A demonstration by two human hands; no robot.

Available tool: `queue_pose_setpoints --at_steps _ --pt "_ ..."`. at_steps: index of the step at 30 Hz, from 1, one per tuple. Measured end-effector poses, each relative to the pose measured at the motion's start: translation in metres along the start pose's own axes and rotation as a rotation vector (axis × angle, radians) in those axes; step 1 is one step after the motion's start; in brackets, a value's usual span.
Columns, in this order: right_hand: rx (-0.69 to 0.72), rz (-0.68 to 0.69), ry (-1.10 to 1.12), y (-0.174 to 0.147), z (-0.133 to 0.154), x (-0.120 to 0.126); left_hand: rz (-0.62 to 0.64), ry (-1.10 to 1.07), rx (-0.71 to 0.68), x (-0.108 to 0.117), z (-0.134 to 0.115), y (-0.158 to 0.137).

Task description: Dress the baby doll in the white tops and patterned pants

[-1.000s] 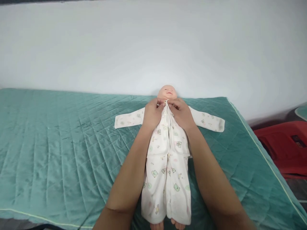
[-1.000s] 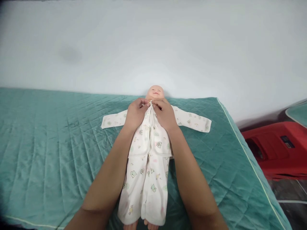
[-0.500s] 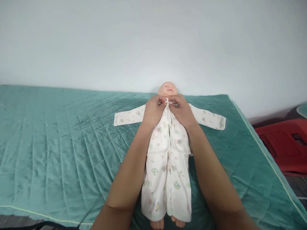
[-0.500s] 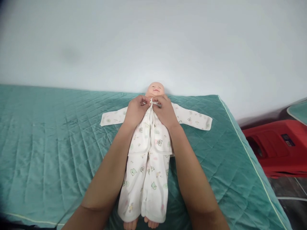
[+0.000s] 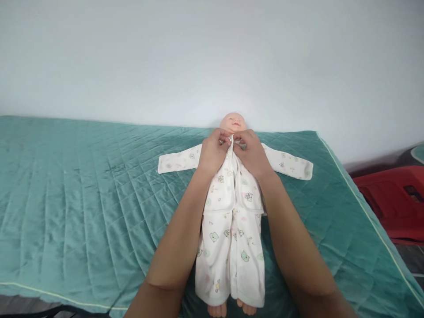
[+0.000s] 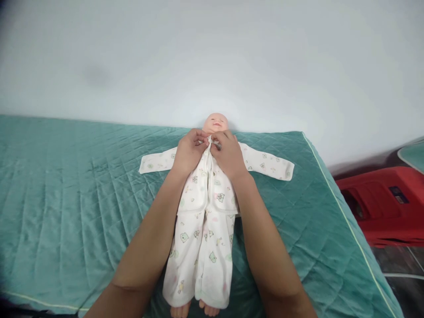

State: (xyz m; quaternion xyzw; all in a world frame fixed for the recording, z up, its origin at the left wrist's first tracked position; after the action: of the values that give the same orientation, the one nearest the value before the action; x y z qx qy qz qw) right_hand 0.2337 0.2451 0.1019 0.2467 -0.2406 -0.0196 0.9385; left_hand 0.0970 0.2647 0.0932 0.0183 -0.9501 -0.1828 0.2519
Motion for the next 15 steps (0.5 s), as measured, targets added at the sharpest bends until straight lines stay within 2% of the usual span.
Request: queue_pose_setpoints --at_steps 9,15 --pt "0.051 0.002 -0.111 -0.001 0.006 -0.001 -0.025 0.053 -0.111 0.001 -0.01 -0.003" --pt "0.026 0.001 -0.036 0.0 0.0 0.0 -0.022 0.081 -0.157 0.002 -0.014 -0.004"
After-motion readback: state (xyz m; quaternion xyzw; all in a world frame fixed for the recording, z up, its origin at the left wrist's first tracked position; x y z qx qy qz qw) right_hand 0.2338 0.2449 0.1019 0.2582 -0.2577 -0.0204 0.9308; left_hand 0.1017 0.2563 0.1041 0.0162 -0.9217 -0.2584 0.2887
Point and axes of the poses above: each hand's wrist, its own y-axis towards the middle knuckle, its own x-axis out of the back of the hand, z = x × y, the point moved 7 cm from there along y, towards the middle knuckle, and after that the axes turned 10 degrees about y, right-handed, at the moved point
